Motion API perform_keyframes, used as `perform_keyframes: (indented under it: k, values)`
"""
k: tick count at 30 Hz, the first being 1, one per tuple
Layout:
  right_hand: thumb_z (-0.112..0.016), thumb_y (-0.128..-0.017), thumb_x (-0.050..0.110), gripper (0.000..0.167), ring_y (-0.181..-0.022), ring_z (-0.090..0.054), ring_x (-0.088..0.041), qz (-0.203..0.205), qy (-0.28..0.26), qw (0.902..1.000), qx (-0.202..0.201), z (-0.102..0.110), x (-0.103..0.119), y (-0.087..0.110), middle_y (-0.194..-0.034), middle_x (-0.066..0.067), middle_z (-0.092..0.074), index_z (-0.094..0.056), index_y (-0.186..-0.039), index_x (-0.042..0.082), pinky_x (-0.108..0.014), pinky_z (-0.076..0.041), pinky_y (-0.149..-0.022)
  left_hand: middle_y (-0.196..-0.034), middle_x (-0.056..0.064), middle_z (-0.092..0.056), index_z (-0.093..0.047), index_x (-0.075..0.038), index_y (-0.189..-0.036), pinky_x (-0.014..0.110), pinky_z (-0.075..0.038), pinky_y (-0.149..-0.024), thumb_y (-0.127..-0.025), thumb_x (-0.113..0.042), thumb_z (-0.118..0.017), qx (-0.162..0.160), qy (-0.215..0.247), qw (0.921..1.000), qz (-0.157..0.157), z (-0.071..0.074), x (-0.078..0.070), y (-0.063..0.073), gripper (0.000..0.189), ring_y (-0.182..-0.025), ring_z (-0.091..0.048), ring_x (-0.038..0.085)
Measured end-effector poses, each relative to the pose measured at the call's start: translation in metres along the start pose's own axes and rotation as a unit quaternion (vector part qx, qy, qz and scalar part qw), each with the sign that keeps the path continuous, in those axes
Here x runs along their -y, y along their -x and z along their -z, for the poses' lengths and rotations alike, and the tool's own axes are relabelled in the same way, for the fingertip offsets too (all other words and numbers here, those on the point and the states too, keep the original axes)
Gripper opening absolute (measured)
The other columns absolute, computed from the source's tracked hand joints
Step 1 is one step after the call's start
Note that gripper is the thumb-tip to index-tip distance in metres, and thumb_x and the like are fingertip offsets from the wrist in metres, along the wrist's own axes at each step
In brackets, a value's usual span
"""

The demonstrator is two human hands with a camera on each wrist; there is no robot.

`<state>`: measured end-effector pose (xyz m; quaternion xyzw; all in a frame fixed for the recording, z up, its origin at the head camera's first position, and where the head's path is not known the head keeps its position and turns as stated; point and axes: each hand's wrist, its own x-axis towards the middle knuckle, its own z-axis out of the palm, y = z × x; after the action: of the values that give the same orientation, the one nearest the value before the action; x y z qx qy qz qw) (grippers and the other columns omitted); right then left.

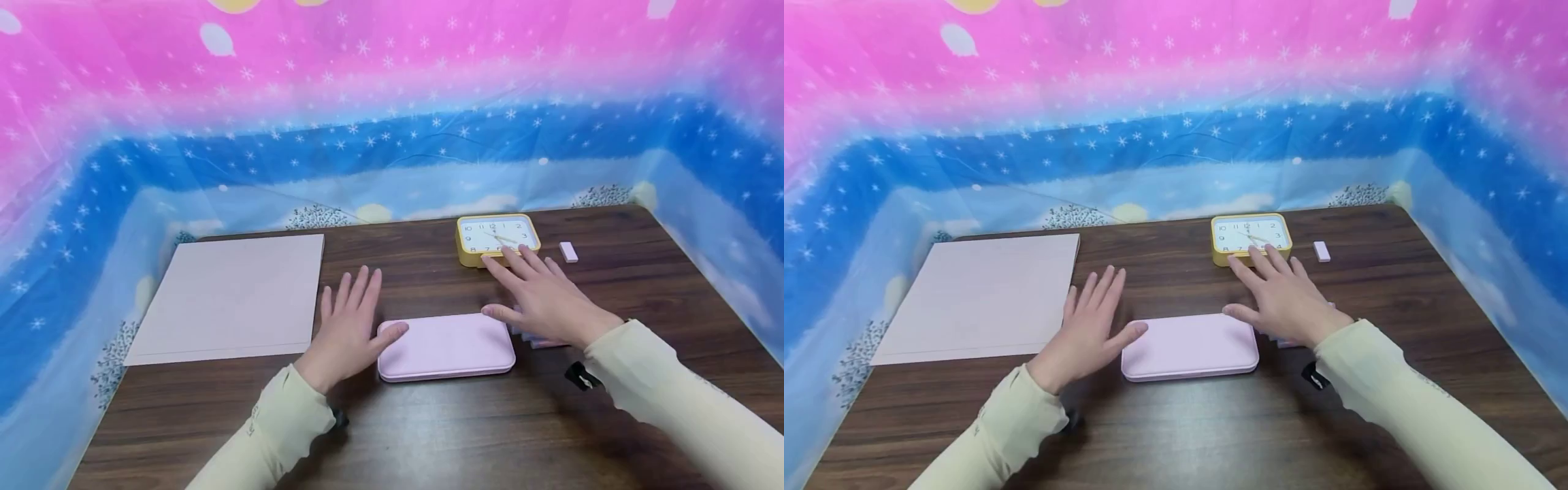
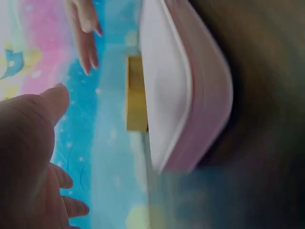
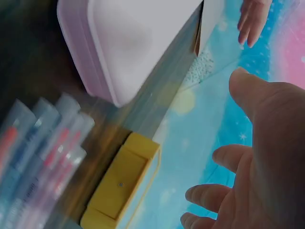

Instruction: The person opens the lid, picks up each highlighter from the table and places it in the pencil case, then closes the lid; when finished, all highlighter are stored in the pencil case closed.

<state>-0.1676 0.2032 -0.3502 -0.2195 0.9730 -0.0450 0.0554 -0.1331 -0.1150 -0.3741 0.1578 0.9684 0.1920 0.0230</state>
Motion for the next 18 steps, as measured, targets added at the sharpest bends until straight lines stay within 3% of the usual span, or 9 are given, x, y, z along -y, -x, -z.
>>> perform_keyframes:
  k: [6, 12, 18]
  values:
    - [-0.046, -0.09, 0.072, 0.088, -0.15, -0.015, -0.042, 0.033, -0.021, 0.9992, -0.01, -0.015, 0.002, 0.012, -0.161, -0.017, -0.026, -0.028, -0.157, 0.018, -0.064, -0.018, -0.115, -0.163, 0.016, -0.021, -0.014, -0.006, -0.158, 0.062, -0.007, -0.118, -0.086, -0.059, -0.066, -0.004, 0.059, 0.9979, -0.027, -0.013, -0.002, 0.014, 0.103, -0.15, -0.017, 0.04]
    - [-0.064, -0.081, 0.069, 0.094, -0.147, -0.023, -0.043, 0.067, -0.015, 0.9973, -0.028, -0.031, 0.0, 0.021, -0.148, -0.016, -0.047, -0.042, -0.148, 0.005, -0.061, -0.025, -0.114, -0.156, 0.021, -0.031, -0.017, -0.002, -0.156, 0.061, -0.015, -0.115, -0.075, -0.054, -0.08, 0.02, 0.092, 0.9954, 0.02, -0.029, 0.006, 0.023, 0.115, -0.144, -0.026, 0.041]
    - [-0.068, -0.074, 0.073, 0.099, -0.145, -0.028, -0.043, 0.103, -0.039, 0.9929, -0.046, -0.048, -0.008, 0.026, -0.138, -0.016, -0.055, -0.051, -0.14, 0.002, -0.061, -0.027, -0.113, -0.152, 0.021, -0.033, -0.022, -0.005, -0.155, 0.06, -0.017, -0.106, -0.069, -0.052, -0.084, 0.044, 0.142, 0.9869, 0.063, -0.042, 0.019, 0.025, 0.117, -0.141, -0.024, 0.043]
